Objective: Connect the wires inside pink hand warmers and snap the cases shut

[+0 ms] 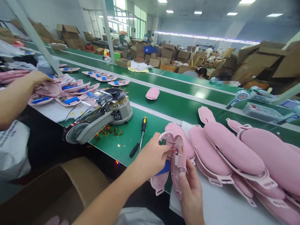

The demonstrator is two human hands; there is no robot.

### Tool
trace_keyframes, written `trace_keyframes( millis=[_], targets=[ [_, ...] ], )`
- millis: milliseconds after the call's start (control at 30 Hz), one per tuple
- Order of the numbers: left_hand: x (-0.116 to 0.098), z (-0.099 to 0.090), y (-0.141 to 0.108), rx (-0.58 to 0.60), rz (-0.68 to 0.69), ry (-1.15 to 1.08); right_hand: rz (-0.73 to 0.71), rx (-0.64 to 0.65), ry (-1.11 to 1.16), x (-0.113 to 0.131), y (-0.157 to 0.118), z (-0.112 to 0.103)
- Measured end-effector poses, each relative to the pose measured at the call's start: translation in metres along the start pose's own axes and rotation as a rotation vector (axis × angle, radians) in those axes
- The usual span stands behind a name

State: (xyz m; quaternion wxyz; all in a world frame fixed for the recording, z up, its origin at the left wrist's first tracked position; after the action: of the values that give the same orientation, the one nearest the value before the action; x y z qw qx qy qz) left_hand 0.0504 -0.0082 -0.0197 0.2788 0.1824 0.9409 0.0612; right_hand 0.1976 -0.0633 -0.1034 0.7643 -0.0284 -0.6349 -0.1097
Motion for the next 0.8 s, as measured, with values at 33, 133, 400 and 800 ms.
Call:
trace_keyframes(
  millis=[33,133,400,800],
  targets=[
    [0.000,-0.001,0.000,0.000,0.009,0.030,0.011,0.012,0.004,-0.002,0.001,0.001],
    [-0.001,0.000,-0.001,-0.021,0.023,0.078,0.025,0.016,0.010,-0.003,0.002,0.004],
    [0.004,0.012,0.002,-0.255,-0.186,-0.246,0.001,-0.001,0.048,-0.001,0.002,0.010],
    [0.013,0.018,-0.004,-0.059,-0.324,-0.964,-0.040,0.058,0.176,0.000,0.002,0.010]
  ],
)
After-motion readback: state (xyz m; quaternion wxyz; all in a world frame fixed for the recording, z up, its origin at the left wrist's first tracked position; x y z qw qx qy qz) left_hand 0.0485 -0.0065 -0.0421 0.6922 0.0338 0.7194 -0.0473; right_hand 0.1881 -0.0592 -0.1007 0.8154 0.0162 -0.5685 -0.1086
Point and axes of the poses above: each hand's wrist, its own y-axis towards the middle knuckle, its own z-axis out of the palm, x = y × z, the point moved 2 cm from there along y, towards the middle knuckle, and after that the axes turned 5 degrees about y, right-handed, at the moved point
